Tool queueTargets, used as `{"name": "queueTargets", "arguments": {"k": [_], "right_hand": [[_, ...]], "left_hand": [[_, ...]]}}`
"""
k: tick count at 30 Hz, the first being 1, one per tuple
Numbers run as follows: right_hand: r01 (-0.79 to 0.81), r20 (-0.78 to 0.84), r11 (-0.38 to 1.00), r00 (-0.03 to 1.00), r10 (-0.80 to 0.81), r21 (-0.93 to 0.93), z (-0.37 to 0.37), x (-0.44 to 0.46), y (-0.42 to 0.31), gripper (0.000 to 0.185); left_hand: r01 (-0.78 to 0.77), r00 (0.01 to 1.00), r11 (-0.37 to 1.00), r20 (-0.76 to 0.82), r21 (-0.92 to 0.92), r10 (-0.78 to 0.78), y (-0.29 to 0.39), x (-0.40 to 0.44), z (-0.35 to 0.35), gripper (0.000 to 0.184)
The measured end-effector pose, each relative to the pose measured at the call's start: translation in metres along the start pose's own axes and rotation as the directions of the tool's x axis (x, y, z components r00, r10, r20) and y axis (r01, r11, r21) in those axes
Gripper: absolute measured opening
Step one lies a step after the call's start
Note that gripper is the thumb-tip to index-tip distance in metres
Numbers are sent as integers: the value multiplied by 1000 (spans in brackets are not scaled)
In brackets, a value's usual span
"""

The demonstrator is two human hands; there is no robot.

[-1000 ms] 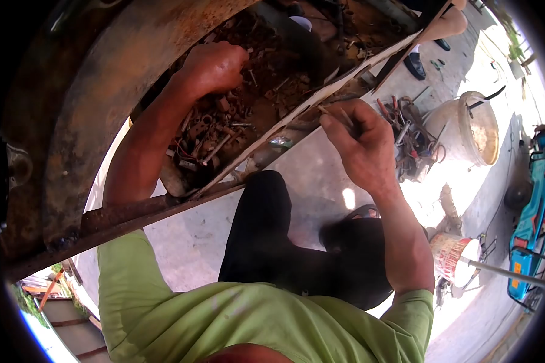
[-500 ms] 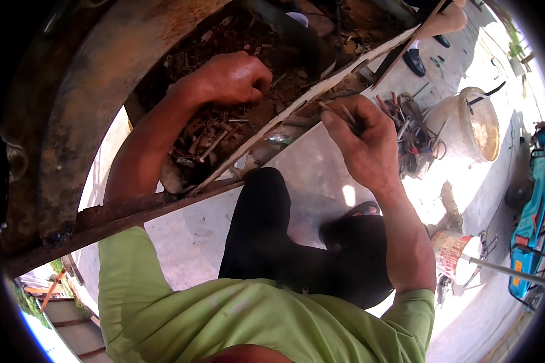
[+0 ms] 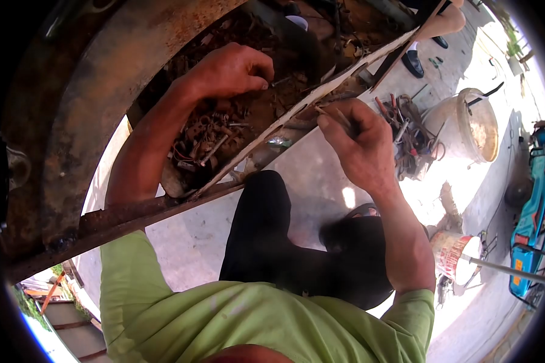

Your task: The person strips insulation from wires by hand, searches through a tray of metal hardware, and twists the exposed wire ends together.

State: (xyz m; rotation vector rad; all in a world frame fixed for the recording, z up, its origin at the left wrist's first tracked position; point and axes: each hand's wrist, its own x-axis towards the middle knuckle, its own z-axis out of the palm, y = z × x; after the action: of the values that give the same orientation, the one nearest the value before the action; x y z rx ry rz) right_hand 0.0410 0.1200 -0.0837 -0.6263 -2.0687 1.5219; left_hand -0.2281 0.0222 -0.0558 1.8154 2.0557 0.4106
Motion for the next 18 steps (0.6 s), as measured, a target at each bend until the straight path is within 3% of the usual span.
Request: {"name": "queueTargets", "arguments": {"k": [4, 8, 10, 13, 14, 17, 18], "right_hand": [[-22, 5, 999, 1000, 22, -26, -1, 0, 0, 18], [-55, 0, 997, 998, 55, -55, -1, 2, -4, 21], [-50, -2, 997, 999, 49, -57, -1, 1, -6, 21], [-59, 6, 997, 998, 60, -53, -3, 1, -5, 22], [-66, 16, 997, 998, 67, -49, -3, 1, -3, 22], [-76, 26, 996, 997, 78, -56, -3, 1, -4, 22], [-79, 23, 995, 996, 81, -62, -3, 1, -4, 22]], "left_hand": [[-221, 962, 975, 157, -27, 222, 16, 2, 9, 30], [-199, 965, 976, 191, 84, 180, 21, 3, 14, 29], [-112, 993, 991, 38, 71, 109, 14, 0, 10, 26], [111, 993, 988, -45, 106, -107, 3, 3, -12, 25], [116, 988, 986, -120, 121, -101, -5, 0, -16, 26], [225, 974, 969, 45, -106, -221, -6, 5, -44, 22], [91, 995, 996, -50, 10, -91, 11, -7, -34, 20]]}}
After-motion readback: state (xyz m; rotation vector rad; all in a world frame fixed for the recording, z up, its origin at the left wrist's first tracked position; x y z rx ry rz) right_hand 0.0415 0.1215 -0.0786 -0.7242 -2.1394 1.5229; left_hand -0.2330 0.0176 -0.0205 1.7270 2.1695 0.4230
